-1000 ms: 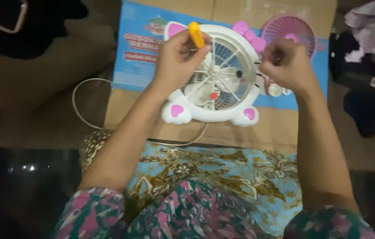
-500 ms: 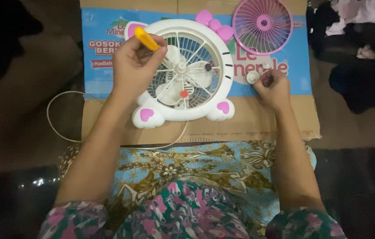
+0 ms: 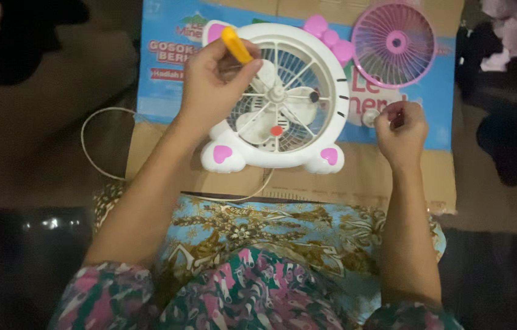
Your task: The person uses a yellow screwdriver to remove screws from the base and rear of a small white electric fan. They detach the rear grille and set it aside, then continue unscrewing the base components.
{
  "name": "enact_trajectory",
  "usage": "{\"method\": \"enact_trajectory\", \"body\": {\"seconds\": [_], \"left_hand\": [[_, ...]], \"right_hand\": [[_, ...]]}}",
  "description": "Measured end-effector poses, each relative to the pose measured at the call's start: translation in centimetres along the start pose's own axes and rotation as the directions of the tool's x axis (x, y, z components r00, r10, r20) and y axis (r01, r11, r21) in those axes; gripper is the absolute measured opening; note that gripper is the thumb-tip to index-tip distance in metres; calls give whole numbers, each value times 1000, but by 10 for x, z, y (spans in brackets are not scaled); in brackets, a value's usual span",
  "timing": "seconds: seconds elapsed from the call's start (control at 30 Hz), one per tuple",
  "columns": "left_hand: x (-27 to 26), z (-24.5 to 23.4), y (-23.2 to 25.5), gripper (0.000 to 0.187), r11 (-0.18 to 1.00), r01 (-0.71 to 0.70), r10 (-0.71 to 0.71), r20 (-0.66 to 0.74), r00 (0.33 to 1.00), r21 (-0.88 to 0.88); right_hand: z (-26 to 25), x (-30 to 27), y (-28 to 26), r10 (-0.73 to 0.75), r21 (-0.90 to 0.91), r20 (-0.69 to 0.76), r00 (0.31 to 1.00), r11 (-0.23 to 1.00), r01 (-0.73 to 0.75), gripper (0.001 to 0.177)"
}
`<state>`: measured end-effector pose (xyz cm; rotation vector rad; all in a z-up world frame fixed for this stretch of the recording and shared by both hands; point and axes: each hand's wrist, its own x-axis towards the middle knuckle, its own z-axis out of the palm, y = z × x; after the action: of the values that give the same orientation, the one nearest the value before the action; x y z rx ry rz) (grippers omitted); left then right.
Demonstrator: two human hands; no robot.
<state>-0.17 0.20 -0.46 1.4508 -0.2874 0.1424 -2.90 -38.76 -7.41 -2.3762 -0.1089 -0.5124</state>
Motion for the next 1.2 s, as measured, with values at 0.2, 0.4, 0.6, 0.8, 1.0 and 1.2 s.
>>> {"method": "enact_trajectory", "body": {"seconds": [0.2,0.4,0.6,0.8,1.0,1.2], "left_hand": [[1,0,-1,19,1000,-9,9,0,1000,25],[2,2,0,20,997,-75,75,4,997,17],[4,2,0,21,986,-140,141,-7,990,87],[6,4,0,21,987,-156,157,-24,987,34],[4,7,3,20,991,-131,130,-9,991,-7],[3,4,6,21,997,-66,66,7,998,38]], "right_hand": [[29,26,-122,-307,202,165,937,941,273,15],[56,36,-188,-383,88,314,869,923,375,28],[74,34,-181,-331,146,326,886,943,298,18],[74,33,-181,-272,269,247,930,941,204,13],[60,46,-175,-319,295,133,938,917,269,9],[14,28,-103,-51,341,-68,996,937,71,13]]}}
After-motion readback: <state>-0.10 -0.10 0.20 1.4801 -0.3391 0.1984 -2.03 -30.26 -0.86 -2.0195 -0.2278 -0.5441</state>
